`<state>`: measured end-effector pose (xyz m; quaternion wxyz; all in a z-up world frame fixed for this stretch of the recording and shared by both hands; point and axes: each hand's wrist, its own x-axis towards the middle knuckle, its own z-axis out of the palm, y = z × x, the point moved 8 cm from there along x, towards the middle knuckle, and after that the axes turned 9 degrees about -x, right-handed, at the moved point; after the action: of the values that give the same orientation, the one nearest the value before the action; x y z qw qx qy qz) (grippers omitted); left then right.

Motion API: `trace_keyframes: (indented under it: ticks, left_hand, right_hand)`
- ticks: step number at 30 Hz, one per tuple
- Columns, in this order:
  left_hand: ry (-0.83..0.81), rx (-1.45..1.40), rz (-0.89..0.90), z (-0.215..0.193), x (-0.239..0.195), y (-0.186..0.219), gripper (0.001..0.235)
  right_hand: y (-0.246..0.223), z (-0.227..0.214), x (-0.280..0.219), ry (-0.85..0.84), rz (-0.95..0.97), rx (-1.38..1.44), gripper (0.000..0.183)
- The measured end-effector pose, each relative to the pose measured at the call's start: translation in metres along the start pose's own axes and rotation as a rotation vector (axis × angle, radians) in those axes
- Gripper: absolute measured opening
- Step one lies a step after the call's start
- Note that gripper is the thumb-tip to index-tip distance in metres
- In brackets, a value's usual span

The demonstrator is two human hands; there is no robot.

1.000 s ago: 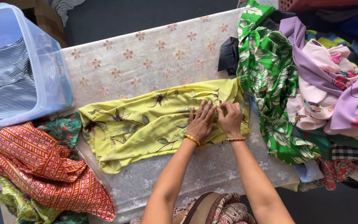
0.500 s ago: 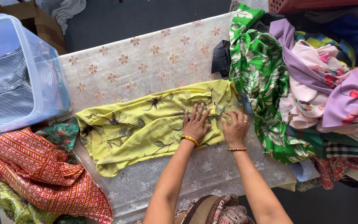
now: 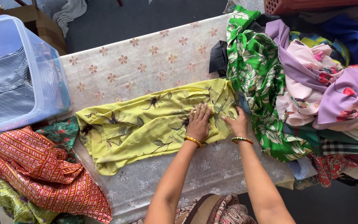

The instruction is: Folding various pieces of clothing and placing them into a plastic storage container.

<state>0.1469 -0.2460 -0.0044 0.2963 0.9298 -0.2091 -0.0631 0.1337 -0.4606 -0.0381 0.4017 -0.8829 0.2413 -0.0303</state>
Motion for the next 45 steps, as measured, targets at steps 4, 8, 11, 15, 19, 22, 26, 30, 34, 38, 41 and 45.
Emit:
trace_keyframes:
  ticks: [4, 8, 11, 15, 19, 22, 26, 30, 34, 38, 41, 45]
  left_hand:
    - [0.173, -0.544, 0.036, -0.012, 0.001, 0.009, 0.069]
    - [0.255, -1.206, -0.045, 0.026, 0.01, -0.029, 0.059]
    - [0.328, -1.954, -0.236, 0.029, 0.002, -0.05, 0.058]
    - [0.347, -2.433, -0.289, 0.04, -0.004, -0.06, 0.066]
    - [0.472, -2.354, -0.406, 0.018, -0.006, -0.054, 0.076]
    - [0.431, -2.393, -0.361, 0.018, -0.003, -0.053, 0.073]
    - [0.422, -2.117, -0.345, 0.077, -0.01, -0.102, 0.057]
    - [0.633, -1.24, -0.342, -0.039, -0.041, -0.061, 0.058]
    - [0.434, -0.358, -0.063, -0.087, -0.038, -0.002, 0.066]
    - [0.161, -0.153, -0.137, -0.058, -0.037, -0.027, 0.063]
    - [0.105, -0.02, -0.215, -0.062, -0.04, -0.033, 0.049]
    - [0.109, 0.179, -0.039, -0.073, -0.03, -0.008, 0.039]
  right_hand:
    - [-0.012, 0.006, 0.006, -0.037, -0.108, 0.178, 0.086]
    - [-0.092, 0.006, -0.027, -0.1, -0.164, 0.075, 0.065]
    - [-0.163, 0.03, -0.072, -0.227, -0.589, -0.39, 0.037]
    - [-0.205, 0.025, -0.108, -0.282, -0.871, -0.673, 0.047]
    - [-0.189, -0.003, -0.084, -0.288, -0.561, -0.275, 0.034]
    - [-0.166, 0.005, -0.067, -0.378, -0.292, -0.105, 0.042]
    - [-0.158, 0.024, -0.069, -0.298, -0.631, -0.257, 0.036]
    - [-0.138, 0.013, -0.065, -0.164, -0.481, -0.307, 0.025]
    - [-0.136, 0.0, -0.062, -0.042, -0.473, -0.254, 0.029]
    - [-0.131, 0.006, -0.061, -0.104, -0.503, -0.24, 0.034]
    - [-0.124, 0.012, -0.066, -0.165, -0.478, -0.273, 0.042]
    - [-0.123, 0.01, -0.07, -0.152, -0.442, -0.237, 0.059]
